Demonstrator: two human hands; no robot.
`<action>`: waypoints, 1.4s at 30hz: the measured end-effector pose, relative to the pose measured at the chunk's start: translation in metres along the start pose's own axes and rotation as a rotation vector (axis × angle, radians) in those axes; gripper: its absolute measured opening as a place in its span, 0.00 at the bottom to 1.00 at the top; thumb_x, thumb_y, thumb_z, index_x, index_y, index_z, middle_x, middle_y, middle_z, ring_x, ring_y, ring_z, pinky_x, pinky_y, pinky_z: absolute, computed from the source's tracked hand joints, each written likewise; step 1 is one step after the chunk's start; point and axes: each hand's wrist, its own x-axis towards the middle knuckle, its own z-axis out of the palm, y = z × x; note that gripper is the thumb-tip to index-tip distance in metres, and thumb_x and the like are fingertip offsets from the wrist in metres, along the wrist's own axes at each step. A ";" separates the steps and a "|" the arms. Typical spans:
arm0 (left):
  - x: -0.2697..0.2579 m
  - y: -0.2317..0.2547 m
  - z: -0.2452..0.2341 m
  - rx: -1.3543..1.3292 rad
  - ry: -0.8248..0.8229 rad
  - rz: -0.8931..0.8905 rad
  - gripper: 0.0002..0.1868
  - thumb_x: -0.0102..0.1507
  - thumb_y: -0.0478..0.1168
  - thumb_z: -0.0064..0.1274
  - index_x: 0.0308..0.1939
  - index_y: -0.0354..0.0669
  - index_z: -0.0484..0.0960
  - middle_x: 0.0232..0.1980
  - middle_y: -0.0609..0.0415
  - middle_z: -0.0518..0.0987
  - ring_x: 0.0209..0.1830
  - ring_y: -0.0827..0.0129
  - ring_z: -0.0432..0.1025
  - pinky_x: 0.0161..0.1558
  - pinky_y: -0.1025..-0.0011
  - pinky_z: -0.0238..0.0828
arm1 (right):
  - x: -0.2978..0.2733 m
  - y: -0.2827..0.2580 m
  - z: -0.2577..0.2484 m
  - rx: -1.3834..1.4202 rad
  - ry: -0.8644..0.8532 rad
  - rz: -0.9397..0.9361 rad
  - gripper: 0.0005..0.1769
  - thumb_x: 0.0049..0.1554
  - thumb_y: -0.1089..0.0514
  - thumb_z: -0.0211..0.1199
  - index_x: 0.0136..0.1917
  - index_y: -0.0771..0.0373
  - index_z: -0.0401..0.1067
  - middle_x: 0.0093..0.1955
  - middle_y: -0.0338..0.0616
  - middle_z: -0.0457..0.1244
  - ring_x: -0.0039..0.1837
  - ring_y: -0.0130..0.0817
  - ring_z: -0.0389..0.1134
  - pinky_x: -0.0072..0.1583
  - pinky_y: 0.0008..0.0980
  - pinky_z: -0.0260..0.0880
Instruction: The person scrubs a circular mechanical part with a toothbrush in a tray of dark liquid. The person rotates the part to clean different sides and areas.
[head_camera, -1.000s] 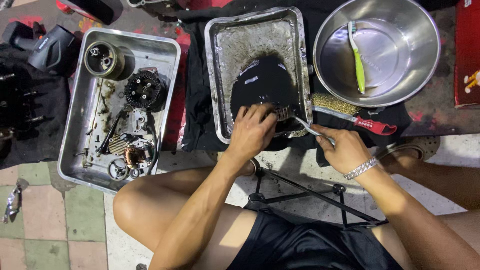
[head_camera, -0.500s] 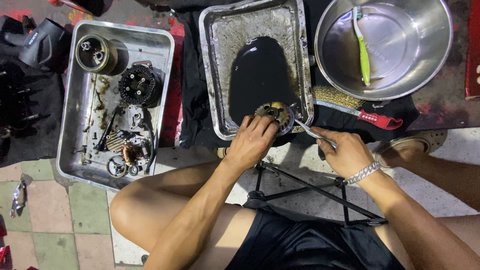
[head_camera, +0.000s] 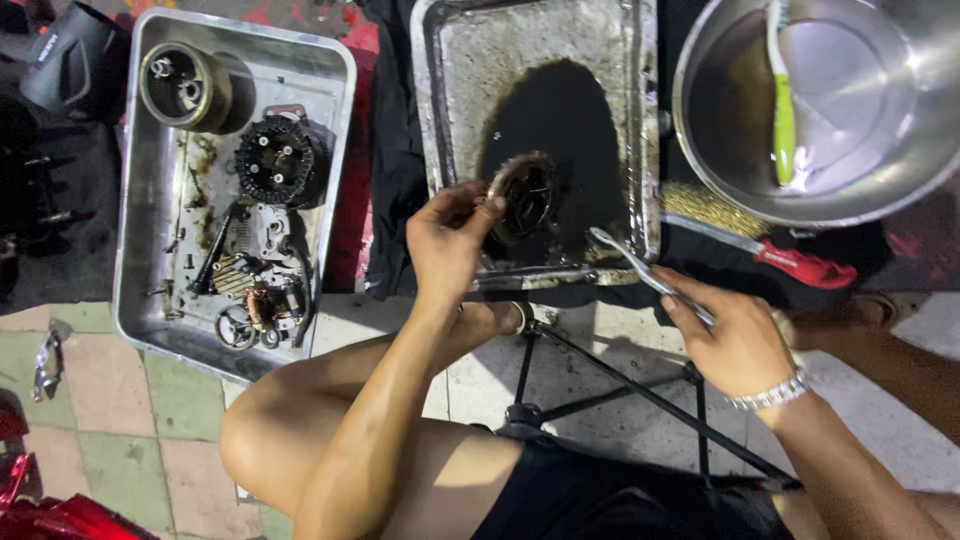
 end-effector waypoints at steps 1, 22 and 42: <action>0.005 -0.002 -0.004 -0.106 0.010 -0.061 0.12 0.61 0.35 0.65 0.46 0.34 0.85 0.39 0.54 0.84 0.38 0.71 0.76 0.42 0.72 0.73 | 0.003 -0.001 0.000 -0.047 -0.062 0.130 0.21 0.60 0.47 0.61 0.67 0.41 0.75 0.53 0.48 0.72 0.42 0.49 0.74 0.48 0.42 0.74; -0.010 0.000 0.001 -0.759 -0.257 -0.463 0.11 0.67 0.37 0.57 0.49 0.33 0.84 0.40 0.53 0.84 0.37 0.73 0.78 0.43 0.71 0.76 | 0.009 0.029 0.030 0.072 -0.036 0.171 0.20 0.57 0.53 0.65 0.64 0.51 0.78 0.56 0.46 0.74 0.33 0.33 0.73 0.42 0.32 0.75; -0.015 0.010 0.006 -0.761 -0.281 -0.557 0.13 0.65 0.42 0.61 0.43 0.33 0.83 0.34 0.54 0.82 0.30 0.75 0.76 0.36 0.72 0.79 | 0.012 0.029 0.033 0.108 -0.008 0.104 0.20 0.57 0.55 0.65 0.64 0.54 0.77 0.54 0.49 0.73 0.47 0.33 0.77 0.49 0.31 0.76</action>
